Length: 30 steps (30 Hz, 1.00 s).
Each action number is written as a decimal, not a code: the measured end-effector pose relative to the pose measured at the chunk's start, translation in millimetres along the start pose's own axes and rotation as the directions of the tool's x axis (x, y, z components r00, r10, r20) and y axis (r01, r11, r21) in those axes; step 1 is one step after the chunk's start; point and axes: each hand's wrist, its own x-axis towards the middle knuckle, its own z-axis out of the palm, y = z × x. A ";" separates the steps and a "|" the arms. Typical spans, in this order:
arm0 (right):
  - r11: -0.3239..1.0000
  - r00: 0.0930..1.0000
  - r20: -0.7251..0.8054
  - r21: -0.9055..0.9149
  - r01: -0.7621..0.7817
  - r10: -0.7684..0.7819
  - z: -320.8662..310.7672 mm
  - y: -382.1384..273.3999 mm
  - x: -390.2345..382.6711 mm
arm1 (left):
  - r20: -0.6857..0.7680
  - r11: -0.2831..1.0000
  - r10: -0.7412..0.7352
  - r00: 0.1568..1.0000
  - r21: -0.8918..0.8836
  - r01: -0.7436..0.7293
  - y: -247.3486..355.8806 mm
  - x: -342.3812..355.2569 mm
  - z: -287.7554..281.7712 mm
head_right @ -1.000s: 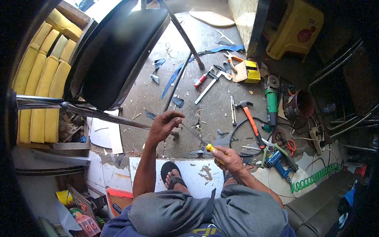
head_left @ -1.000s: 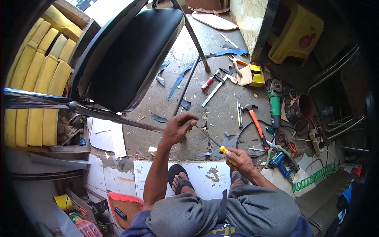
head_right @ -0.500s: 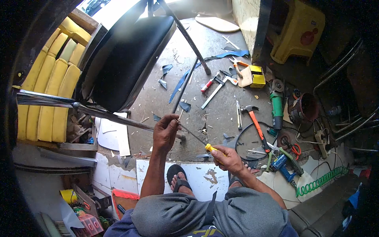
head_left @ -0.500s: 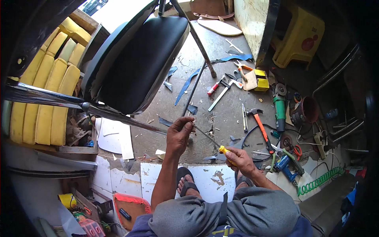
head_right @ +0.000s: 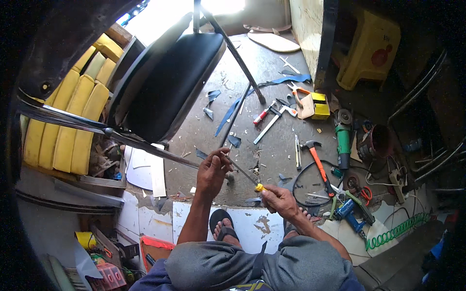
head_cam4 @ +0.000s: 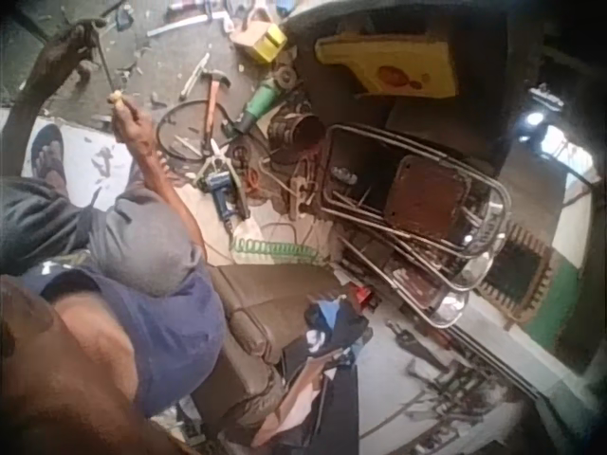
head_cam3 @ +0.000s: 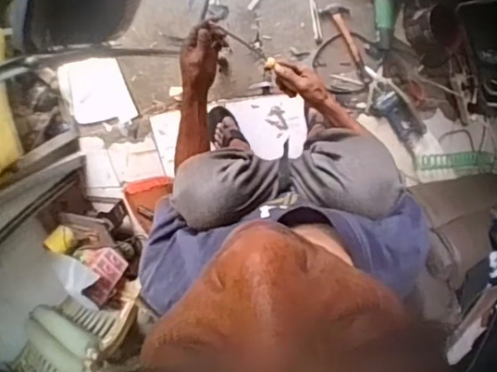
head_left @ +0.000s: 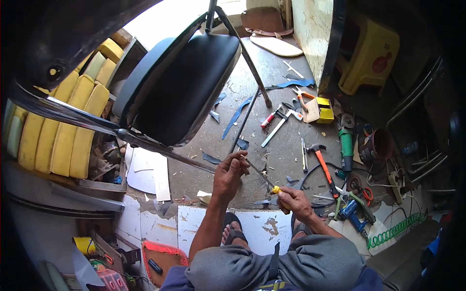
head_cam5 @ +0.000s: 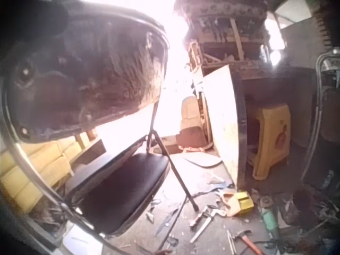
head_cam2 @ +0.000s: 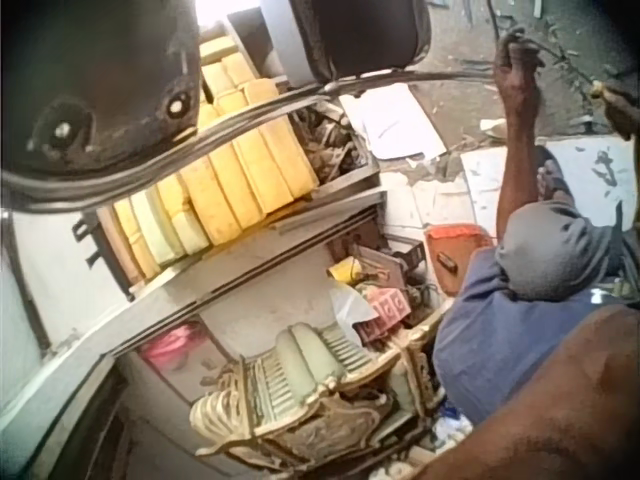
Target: The person unscrews the seat from a metal chair frame using a screwdriver and then works on reattaching a part of the metal frame by hand.
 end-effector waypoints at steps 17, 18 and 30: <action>0.992 0.992 -0.051 -0.057 0.112 -0.115 -4.4 -11.1 0.7 | 0.392 -0.298 0.592 0.704 0.918 -0.261 283.0 -3.2 -109.4; 0.993 0.993 -0.046 -0.054 0.108 -0.111 -1.9 -9.4 -0.1 | 0.388 -0.209 0.508 0.769 0.922 -0.327 293.8 4.1 -111.5; 0.802 0.905 0.092 -0.432 0.412 -0.415 72.0 -149.6 -9.1 | -0.298 0.676 0.731 0.614 0.437 -0.593 378.0 18.0 -64.7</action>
